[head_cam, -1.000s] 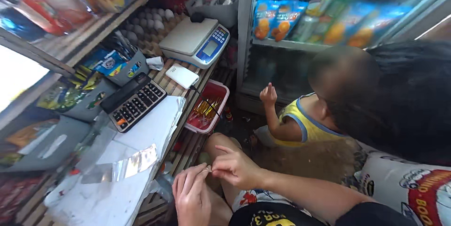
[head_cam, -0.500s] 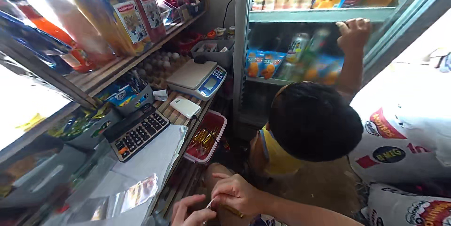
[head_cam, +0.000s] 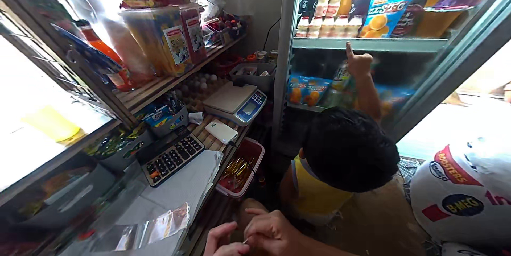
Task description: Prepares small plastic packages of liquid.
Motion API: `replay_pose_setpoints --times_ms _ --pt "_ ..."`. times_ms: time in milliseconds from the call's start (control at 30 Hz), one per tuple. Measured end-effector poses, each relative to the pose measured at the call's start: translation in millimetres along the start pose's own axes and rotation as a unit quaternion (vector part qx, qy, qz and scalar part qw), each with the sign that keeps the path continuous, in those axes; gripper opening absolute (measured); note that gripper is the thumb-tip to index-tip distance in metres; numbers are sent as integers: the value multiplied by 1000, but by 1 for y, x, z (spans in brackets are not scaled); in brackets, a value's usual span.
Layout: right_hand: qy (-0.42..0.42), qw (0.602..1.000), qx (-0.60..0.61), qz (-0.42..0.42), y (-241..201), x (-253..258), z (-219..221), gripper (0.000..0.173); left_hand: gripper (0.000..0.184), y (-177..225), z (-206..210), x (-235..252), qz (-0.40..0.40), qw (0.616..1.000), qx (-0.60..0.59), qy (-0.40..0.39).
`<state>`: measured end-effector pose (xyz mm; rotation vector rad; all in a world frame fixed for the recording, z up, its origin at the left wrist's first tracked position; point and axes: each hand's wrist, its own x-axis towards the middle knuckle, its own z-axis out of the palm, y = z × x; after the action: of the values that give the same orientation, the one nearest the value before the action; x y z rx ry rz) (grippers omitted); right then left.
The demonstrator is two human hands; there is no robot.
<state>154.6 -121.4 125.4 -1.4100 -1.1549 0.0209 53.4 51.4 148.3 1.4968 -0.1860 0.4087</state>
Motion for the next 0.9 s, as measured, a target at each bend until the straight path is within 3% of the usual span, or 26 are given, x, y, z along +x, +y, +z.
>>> replay_pose_setpoints --times_ms 67,200,233,267,333,367,433,500,667,767,900 --pt "0 1000 -22 -5 -1 2 -10 20 15 7 -12 -1 71 981 176 -36" --pt "13 995 -96 -28 -1 0 -7 20 23 4 -5 -1 139 875 464 13" --pt "25 993 -110 -38 -1 0 -3 19 25 2 1 2 127 876 464 26" --pt "40 990 -123 -49 -1 -1 2 19 26 1 6 5 108 903 415 31" --pt "59 987 -138 -65 -3 -2 10 20 27 5 17 10 45 977 208 35" --pt "62 986 -139 -72 -4 -3 14 20 22 8 24 10 5 993 99 63" --pt "59 986 -128 -85 -6 -5 19 19 12 13 35 10 -41 991 -14 125" --pt "52 992 -90 -75 -7 -5 16 19 10 15 31 12 -23 995 -28 93" --pt "-13 998 19 -55 -16 -2 -8 20 7 46 -2 18 68 983 148 -81" --pt "-64 997 13 -46 -22 0 -15 20 5 74 -5 19 109 937 300 -144" --pt "-102 993 -22 -50 -30 6 -22 20 24 90 -3 15 171 795 543 -210"
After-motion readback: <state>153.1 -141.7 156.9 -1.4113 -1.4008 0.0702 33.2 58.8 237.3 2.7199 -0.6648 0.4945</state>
